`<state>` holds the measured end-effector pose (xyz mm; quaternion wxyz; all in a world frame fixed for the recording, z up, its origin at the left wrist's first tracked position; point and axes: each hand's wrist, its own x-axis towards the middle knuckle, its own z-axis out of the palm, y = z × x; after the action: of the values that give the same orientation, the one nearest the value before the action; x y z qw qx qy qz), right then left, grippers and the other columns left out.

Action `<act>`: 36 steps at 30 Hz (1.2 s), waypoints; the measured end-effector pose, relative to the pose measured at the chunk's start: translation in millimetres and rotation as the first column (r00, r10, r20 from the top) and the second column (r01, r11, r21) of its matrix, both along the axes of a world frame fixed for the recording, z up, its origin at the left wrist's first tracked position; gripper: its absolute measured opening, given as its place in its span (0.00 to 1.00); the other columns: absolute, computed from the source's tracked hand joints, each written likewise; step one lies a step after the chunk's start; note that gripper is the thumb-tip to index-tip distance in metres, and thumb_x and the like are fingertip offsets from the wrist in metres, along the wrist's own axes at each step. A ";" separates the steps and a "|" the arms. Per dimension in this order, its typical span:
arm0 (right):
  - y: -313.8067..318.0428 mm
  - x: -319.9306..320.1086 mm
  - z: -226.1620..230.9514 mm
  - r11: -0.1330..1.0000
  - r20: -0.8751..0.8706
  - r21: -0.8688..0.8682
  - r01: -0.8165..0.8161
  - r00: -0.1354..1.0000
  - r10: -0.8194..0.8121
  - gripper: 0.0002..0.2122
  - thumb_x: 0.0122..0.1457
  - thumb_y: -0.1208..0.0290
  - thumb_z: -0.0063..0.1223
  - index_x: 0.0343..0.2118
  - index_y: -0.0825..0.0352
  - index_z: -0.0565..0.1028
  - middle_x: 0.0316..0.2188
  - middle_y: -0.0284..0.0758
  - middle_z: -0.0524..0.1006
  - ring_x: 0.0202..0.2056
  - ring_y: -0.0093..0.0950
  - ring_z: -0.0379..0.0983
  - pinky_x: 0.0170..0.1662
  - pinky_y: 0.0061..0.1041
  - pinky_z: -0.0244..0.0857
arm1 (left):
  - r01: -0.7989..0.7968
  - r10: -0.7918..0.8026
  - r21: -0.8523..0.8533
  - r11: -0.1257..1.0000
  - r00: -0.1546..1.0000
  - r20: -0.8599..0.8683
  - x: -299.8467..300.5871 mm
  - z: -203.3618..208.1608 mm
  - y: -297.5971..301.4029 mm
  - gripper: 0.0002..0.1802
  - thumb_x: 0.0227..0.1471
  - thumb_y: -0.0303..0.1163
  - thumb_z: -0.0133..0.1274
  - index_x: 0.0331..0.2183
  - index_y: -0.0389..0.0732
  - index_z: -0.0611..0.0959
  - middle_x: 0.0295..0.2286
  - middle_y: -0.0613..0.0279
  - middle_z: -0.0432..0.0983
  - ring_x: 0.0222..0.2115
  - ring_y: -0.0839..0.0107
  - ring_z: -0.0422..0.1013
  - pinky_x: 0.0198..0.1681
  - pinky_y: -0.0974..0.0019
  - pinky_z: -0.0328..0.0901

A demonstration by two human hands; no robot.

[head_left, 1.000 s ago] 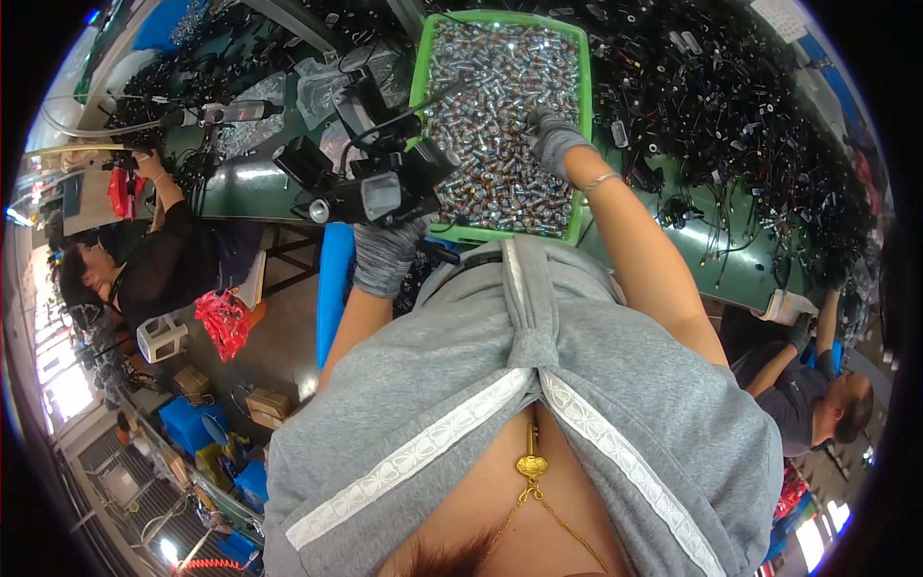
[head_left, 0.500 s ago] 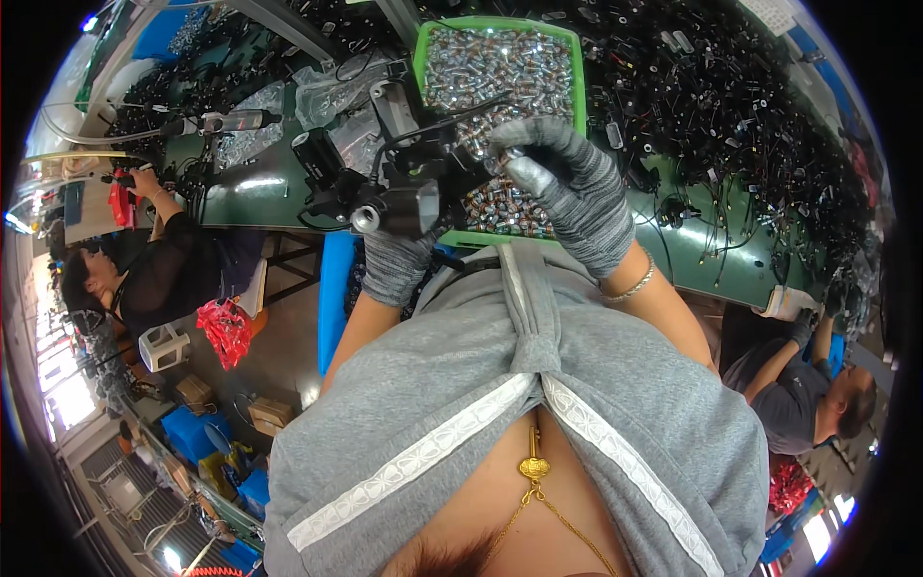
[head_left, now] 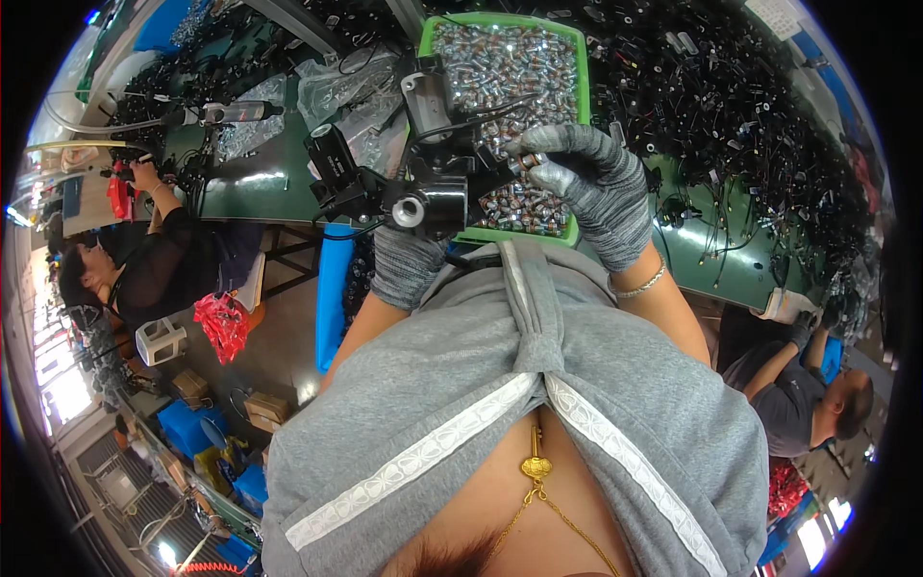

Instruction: Assembling and trimming plastic electronic components on a production line.

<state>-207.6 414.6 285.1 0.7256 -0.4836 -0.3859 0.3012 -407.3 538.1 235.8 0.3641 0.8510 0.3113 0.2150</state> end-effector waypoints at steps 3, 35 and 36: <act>-4.1 4.2 -0.9 0.999 -0.037 -0.016 -0.040 0.999 0.039 0.14 0.49 0.84 0.59 0.39 0.65 0.77 0.39 0.36 0.79 0.43 0.27 0.76 0.48 0.27 0.73 | 0.106 -0.105 -0.188 0.977 0.994 0.013 5.4 6.1 -0.4 0.30 0.46 0.39 0.61 0.50 0.41 0.72 0.44 0.54 0.73 0.43 0.61 0.72 0.47 0.63 0.68; -5.4 21.4 1.8 0.998 0.420 -0.064 0.012 0.907 0.016 0.12 0.55 0.69 0.57 0.41 0.68 0.76 0.36 0.36 0.79 0.35 0.23 0.76 0.40 0.22 0.72 | 0.115 -0.080 0.314 0.942 0.989 -0.122 -4.7 -29.9 2.8 0.33 0.40 0.31 0.67 0.47 0.37 0.69 0.38 0.56 0.73 0.38 0.64 0.71 0.43 0.63 0.68; -1.3 18.5 11.9 0.994 0.464 -0.097 0.059 0.886 -0.007 0.11 0.58 0.64 0.55 0.37 0.67 0.77 0.28 0.34 0.79 0.28 0.23 0.75 0.34 0.21 0.72 | 0.072 -0.065 0.126 0.989 0.996 -0.057 -4.1 -29.6 3.2 0.30 0.41 0.31 0.66 0.46 0.37 0.71 0.39 0.55 0.73 0.38 0.65 0.71 0.43 0.63 0.68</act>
<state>-189.1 413.3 297.1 0.5905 -0.5865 -0.5224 0.1855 -411.4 541.2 206.2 0.3076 0.8882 0.2769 0.1994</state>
